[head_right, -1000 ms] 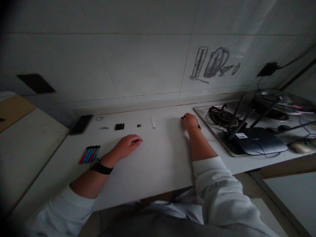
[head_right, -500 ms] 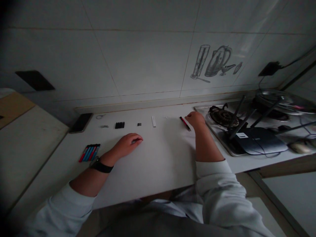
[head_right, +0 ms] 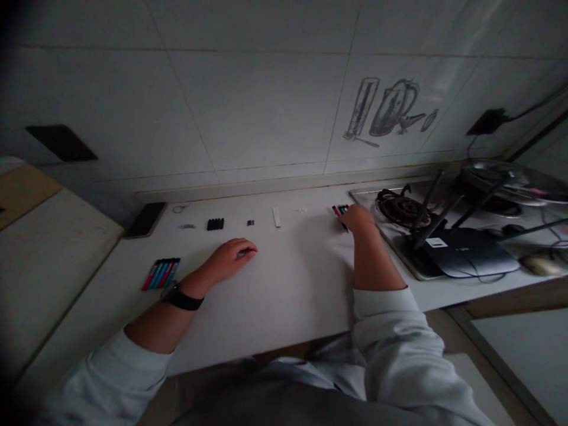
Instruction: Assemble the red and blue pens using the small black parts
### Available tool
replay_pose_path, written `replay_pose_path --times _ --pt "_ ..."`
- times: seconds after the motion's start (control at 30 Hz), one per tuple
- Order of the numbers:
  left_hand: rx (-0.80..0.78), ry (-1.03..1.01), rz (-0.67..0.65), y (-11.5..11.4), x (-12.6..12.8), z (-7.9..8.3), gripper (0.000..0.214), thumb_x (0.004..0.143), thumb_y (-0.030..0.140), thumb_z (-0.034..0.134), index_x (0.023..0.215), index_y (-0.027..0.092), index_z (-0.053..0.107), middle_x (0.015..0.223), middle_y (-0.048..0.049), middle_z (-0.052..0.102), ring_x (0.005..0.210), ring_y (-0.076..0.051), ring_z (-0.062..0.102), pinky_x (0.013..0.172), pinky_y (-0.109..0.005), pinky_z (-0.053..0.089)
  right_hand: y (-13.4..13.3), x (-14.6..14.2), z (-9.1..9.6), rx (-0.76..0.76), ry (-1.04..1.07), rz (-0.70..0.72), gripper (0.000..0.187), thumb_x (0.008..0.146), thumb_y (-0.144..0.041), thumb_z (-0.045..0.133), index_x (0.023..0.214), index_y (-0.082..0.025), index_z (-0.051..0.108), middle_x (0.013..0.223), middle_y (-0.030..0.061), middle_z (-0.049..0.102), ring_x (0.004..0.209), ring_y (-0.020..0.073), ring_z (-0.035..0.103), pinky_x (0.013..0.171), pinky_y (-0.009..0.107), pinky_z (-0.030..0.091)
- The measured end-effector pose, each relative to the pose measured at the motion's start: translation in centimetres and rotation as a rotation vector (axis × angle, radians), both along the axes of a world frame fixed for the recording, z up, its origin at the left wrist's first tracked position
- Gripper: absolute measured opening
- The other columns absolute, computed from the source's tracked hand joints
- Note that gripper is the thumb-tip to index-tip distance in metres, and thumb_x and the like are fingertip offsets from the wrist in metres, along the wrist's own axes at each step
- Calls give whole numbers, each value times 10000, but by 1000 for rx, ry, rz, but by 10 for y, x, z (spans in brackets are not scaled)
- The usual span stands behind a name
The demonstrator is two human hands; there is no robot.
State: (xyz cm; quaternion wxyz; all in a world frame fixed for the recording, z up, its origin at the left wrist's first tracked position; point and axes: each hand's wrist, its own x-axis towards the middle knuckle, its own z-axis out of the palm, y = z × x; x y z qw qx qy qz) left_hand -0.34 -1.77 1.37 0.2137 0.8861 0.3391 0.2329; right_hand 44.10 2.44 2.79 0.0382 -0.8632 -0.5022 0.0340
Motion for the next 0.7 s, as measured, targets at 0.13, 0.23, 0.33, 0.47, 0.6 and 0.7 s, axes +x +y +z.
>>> replay_pose_path --times 0.13,0.23,0.33,0.47,0.6,0.7 --pt "3 -6 3 1 0 -1 167 995 288 571 1018 224 724 1021 -51 741 966 -206 665 919 -381 525 -1 4 1 -32 -68 -16 478 832 -422 689 1105 -39 772 1121 276 739 1058 350 710 867 379 536" --pt "6 -13 -5 0 0 -1 169 995 290 570 1015 225 725 1004 -49 737 963 -205 660 913 -377 522 1 4 -1 -49 -79 25 494 853 -429 670 1123 -26 766 1134 279 735 1083 352 702 897 388 524" --pt "-1 -9 -7 0 0 -1 167 995 291 571 1005 226 725 999 -47 737 952 -203 659 907 -376 519 3 5 -2 -68 -66 13 521 864 -456 659 1139 -26 762 1155 280 728 1102 359 695 904 393 518" --pt "2 -11 -4 0 -1 0 157 991 284 578 1003 221 722 999 -46 736 949 -202 657 904 -373 516 2 4 1 -82 -57 -1 540 851 -474 676 1154 -36 760 1142 279 730 1094 340 695 889 374 517" --pt "1 2 3 0 0 1 163 992 284 576 1003 221 725 996 -46 738 948 -203 660 903 -368 520 2 5 1 -108 -54 15 523 841 -473 677 1147 -58 767 1168 257 733 1085 324 701 860 340 518" --pt "2 8 2 0 0 1 162 992 281 575 1006 216 723 1001 -47 740 954 -203 660 910 -372 521 5 7 -1 -160 -59 39 538 836 -516 672 1138 -81 770 1183 229 739 1082 315 704 847 327 519"
